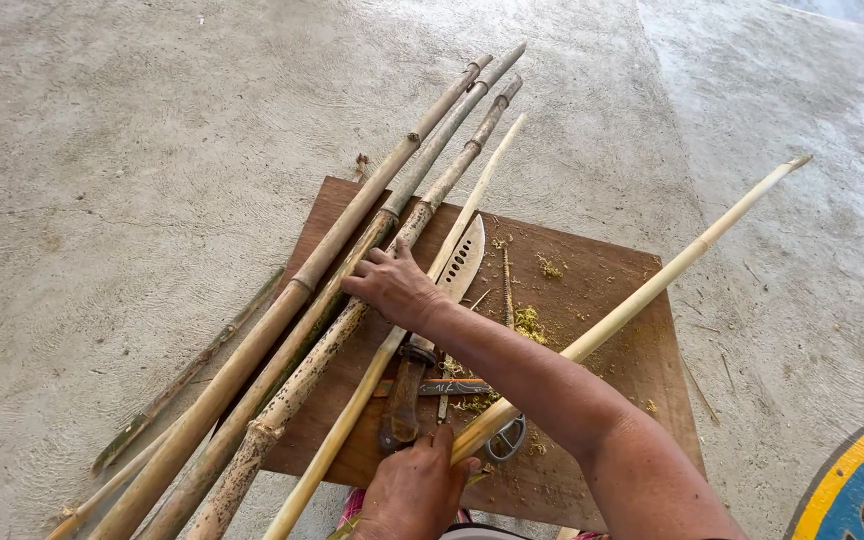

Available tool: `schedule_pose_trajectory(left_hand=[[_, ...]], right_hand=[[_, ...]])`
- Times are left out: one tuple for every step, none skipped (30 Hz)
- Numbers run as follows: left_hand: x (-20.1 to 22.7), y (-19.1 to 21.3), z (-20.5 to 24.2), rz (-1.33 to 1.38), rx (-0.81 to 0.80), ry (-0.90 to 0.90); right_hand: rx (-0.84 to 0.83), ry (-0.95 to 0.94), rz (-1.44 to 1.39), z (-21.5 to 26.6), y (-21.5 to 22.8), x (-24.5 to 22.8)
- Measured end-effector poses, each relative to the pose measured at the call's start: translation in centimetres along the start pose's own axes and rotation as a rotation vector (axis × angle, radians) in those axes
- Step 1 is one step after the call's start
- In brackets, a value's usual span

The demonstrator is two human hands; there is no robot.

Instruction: Shaping, carving, and binding bamboo poles to create a handcrafted object using a machete and twine.

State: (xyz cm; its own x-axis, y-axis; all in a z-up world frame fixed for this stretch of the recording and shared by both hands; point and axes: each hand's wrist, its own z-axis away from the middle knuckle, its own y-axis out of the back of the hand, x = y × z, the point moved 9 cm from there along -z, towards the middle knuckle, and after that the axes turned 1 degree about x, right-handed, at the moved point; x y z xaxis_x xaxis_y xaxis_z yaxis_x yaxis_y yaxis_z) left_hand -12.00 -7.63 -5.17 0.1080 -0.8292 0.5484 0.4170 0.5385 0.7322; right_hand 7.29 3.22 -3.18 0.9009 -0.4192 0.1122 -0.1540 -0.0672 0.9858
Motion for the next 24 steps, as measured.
schedule_pose_trajectory(left_hand=[[0.1, 0.3, 0.2, 0.003, 0.001, 0.004], [0.2, 0.6, 0.4, 0.009, -0.01, 0.003], [0.4, 0.7, 0.6, 0.014, -0.025, 0.001], [0.3, 0.3, 0.7, 0.016, -0.028, 0.003], [0.2, 0.2, 0.5, 0.014, -0.009, -0.004], [0.2, 0.2, 0.4, 0.011, 0.01, -0.012], [0.1, -0.1, 0.3, 0.007, 0.006, -0.015], [0.0, -0.4, 0.3, 0.013, 0.005, -0.011], [-0.2, -0.6, 0.0, 0.021, 0.007, -0.007], [-0.2, -0.6, -0.1, 0.018, 0.009, -0.011], [-0.3, -0.7, -0.2, 0.029, 0.0, -0.001], [-0.4, -0.8, -0.3, 0.04, -0.009, 0.009], [-0.3, -0.8, -0.2, 0.041, -0.01, 0.008], [-0.2, -0.8, -0.2, 0.035, -0.02, 0.012], [-0.1, -0.6, -0.2, 0.026, -0.025, 0.017], [0.0, -0.4, -0.1, 0.026, -0.021, 0.016], [0.1, -0.1, 0.1, 0.025, -0.018, 0.019], [0.2, 0.1, 0.3, 0.024, -0.014, 0.022], [0.2, 0.1, 0.4, 0.024, -0.015, 0.024], [0.3, 0.2, 0.4, 0.022, -0.007, 0.024], [0.3, 0.3, 0.4, 0.022, 0.002, 0.026], [0.3, 0.3, 0.5, 0.025, 0.002, 0.029], [0.4, 0.4, 0.5, 0.021, -0.003, 0.03], [0.4, 0.4, 0.5, 0.016, -0.009, 0.031]], right_hand=[[-0.001, 0.005, -0.001, -0.2, 0.5, 0.0], [-0.041, -0.012, -0.014, -0.4, 0.6, 0.3], [-0.083, -0.032, -0.028, -0.5, 0.7, 0.5], [-0.085, -0.031, -0.031, -0.5, 0.9, 0.5], [-0.064, -0.039, -0.048, -0.6, 1.3, 0.8], [-0.043, -0.047, -0.065, -0.7, 1.9, 1.2], [-0.042, -0.053, -0.065, -0.5, 2.2, 1.2], [0.001, -0.053, -0.116, -0.3, 2.9, 1.2], [0.046, -0.05, -0.162, -0.3, 3.8, 1.3], [0.049, -0.052, -0.159, -0.2, 4.0, 1.4], [0.024, -0.069, -0.163, -0.2, 3.9, 1.5], [-0.001, -0.086, -0.167, -0.2, 3.9, 1.5], [-0.003, -0.086, -0.167, -0.1, 2.6, 1.7], [0.067, -0.051, -0.171, -0.1, 2.1, 1.6], [0.141, -0.013, -0.172, -0.2, 1.7, 1.6], [0.143, -0.011, -0.169, 0.0, 1.7, 1.1], [0.065, -0.016, -0.12, 0.1, 0.9, 0.5], [-0.013, -0.021, -0.07, 0.3, 0.1, 0.0], [-0.014, -0.02, -0.071, 0.7, 0.3, -0.9], [-0.019, 0.002, -0.032, 0.9, 0.6, -2.0], [-0.025, 0.026, 0.008, 1.2, 0.7, -3.1], [-0.026, 0.03, 0.006, 1.4, 0.6, -3.8], [-0.013, 0.041, 0.031, 1.5, 0.7, -4.5], [0.0, 0.052, 0.055, 1.6, 0.7, -5.1]])
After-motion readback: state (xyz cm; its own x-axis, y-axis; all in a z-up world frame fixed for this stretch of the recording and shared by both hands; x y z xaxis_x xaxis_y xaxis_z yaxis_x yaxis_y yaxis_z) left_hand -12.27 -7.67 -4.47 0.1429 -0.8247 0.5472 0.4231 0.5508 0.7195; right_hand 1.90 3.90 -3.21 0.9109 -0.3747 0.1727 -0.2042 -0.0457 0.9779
